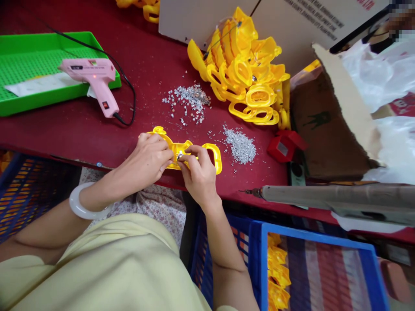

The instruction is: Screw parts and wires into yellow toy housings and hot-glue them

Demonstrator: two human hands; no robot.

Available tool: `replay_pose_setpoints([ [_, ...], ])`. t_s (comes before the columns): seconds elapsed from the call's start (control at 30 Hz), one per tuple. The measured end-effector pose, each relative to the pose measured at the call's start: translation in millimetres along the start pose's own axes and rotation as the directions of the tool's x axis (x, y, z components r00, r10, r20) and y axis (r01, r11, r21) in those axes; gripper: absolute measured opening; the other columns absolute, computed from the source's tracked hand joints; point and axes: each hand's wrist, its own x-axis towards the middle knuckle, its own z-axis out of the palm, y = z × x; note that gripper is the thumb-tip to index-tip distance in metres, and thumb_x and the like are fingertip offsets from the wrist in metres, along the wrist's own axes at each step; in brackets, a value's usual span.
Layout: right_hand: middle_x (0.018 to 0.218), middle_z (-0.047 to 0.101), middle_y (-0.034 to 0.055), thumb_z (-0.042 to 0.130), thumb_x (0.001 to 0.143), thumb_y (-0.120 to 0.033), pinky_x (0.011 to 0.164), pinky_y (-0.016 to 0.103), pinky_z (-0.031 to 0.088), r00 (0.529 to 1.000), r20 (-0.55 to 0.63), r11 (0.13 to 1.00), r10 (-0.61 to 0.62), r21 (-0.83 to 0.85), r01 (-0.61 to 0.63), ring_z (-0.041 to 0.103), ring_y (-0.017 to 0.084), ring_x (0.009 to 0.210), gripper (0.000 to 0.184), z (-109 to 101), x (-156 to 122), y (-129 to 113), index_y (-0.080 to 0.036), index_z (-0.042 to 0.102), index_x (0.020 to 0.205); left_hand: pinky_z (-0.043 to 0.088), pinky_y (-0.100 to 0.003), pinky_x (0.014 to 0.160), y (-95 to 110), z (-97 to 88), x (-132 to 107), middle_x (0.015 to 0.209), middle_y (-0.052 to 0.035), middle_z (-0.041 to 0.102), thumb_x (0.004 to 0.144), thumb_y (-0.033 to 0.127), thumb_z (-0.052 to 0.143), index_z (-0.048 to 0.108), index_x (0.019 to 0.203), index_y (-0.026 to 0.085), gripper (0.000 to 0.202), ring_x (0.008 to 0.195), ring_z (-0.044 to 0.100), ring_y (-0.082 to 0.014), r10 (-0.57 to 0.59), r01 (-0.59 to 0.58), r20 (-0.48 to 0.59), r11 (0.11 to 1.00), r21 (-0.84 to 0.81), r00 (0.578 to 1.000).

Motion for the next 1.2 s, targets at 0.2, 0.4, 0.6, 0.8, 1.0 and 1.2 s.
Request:
replay_pose_setpoints([
  [0.2, 0.105, 0.055, 0.0097, 0.058, 0.087, -0.021, 0.069, 0.036, 0.051, 1.0, -0.007, 1.0, 0.004, -0.021, -0.004, 0.056, 0.019, 0.088, 0.01, -1.0, -8.8, -6.8, -0.023, 0.062, 0.096, 0.041, -0.042, 0.084, 0.2, 2.3, -2.0, 0.088, -0.0107, 0.064, 0.085, 0.01, 0.047, 0.067, 0.081, 0.013, 0.02, 0.094, 0.055, -0.0259, -0.007, 0.006, -0.043, 1.0, -0.026, 0.999],
  [0.4, 0.107, 0.057, 0.0099, 0.059, 0.087, -0.024, 0.072, 0.037, 0.052, 0.998, 0.066, 0.998, -0.025, -0.063, 0.03, 0.056, 0.019, 0.088, 0.014, 3.3, -8.6, -7.5, -0.023, 0.064, 0.1, 0.04, -0.041, 0.082, -1.4, 2.8, -2.0, 0.088, -0.0098, 0.064, 0.088, 0.013, 0.051, 0.068, 0.083, 0.014, 0.018, 0.092, 0.055, -0.0254, -0.009, 0.006, -0.056, 0.999, -0.048, 0.998],
  [0.6, 0.109, 0.058, 0.0102, 0.061, 0.085, -0.021, 0.073, 0.037, 0.052, 0.995, 0.075, 0.997, -0.066, -0.03, 0.069, 0.057, 0.019, 0.088, 0.013, 3.6, -11.1, -8.0, -0.022, 0.066, 0.096, 0.04, -0.042, 0.08, -2.2, 2.4, -4.3, 0.09, -0.0098, 0.064, 0.09, 0.017, 0.053, 0.07, 0.082, 0.016, 0.019, 0.092, 0.053, -0.0262, 0.046, -0.045, -0.038, 0.999, 0.031, 0.998],
  [0.8, 0.099, 0.059, 0.0085, 0.061, 0.084, -0.016, 0.072, 0.037, 0.053, 0.991, -0.132, 1.0, 0.029, 0.003, -0.029, 0.06, 0.02, 0.09, 0.017, -1.1, -19.0, -7.6, -0.023, 0.065, 0.099, 0.038, -0.045, 0.098, -12.9, -11.9, -8.0, 0.105, -0.0099, 0.064, 0.089, 0.017, 0.058, 0.07, 0.095, 0.016, 0.013, 0.108, 0.054, -0.0256, 0.118, -0.111, 0.069, 0.989, -0.098, 0.991],
  [1.0, 0.095, 0.062, 0.0077, 0.059, 0.086, -0.02, 0.074, 0.037, 0.052, 0.997, -0.074, 0.994, 0.034, -0.099, -0.041, 0.059, 0.02, 0.088, 0.006, 1.2, -21.8, -5.0, -0.022, 0.064, 0.089, 0.044, -0.036, 0.096, -31.7, -38.8, -1.7, 0.112, -0.0066, 0.065, 0.092, 0.043, 0.057, 0.067, 0.107, 0.019, 0.03, 0.108, 0.059, -0.0206, 0.153, -0.156, -0.037, 0.913, -0.377, 0.987],
  [1.2, 0.093, 0.066, 0.0076, 0.058, 0.088, -0.02, 0.076, 0.037, 0.051, 0.999, -0.025, 0.989, 0.028, -0.144, -0.032, 0.058, 0.02, 0.087, 0.008, 6.7, -21.6, -4.3, -0.021, 0.064, 0.093, 0.045, -0.042, 0.095, -42.5, -24.0, 24.0, 0.109, -0.0115, 0.067, 0.094, 0.026, 0.053, 0.067, 0.108, 0.013, 0.024, 0.108, 0.059, -0.025, 0.04, -0.046, -0.092, 0.997, -0.061, 0.995],
])
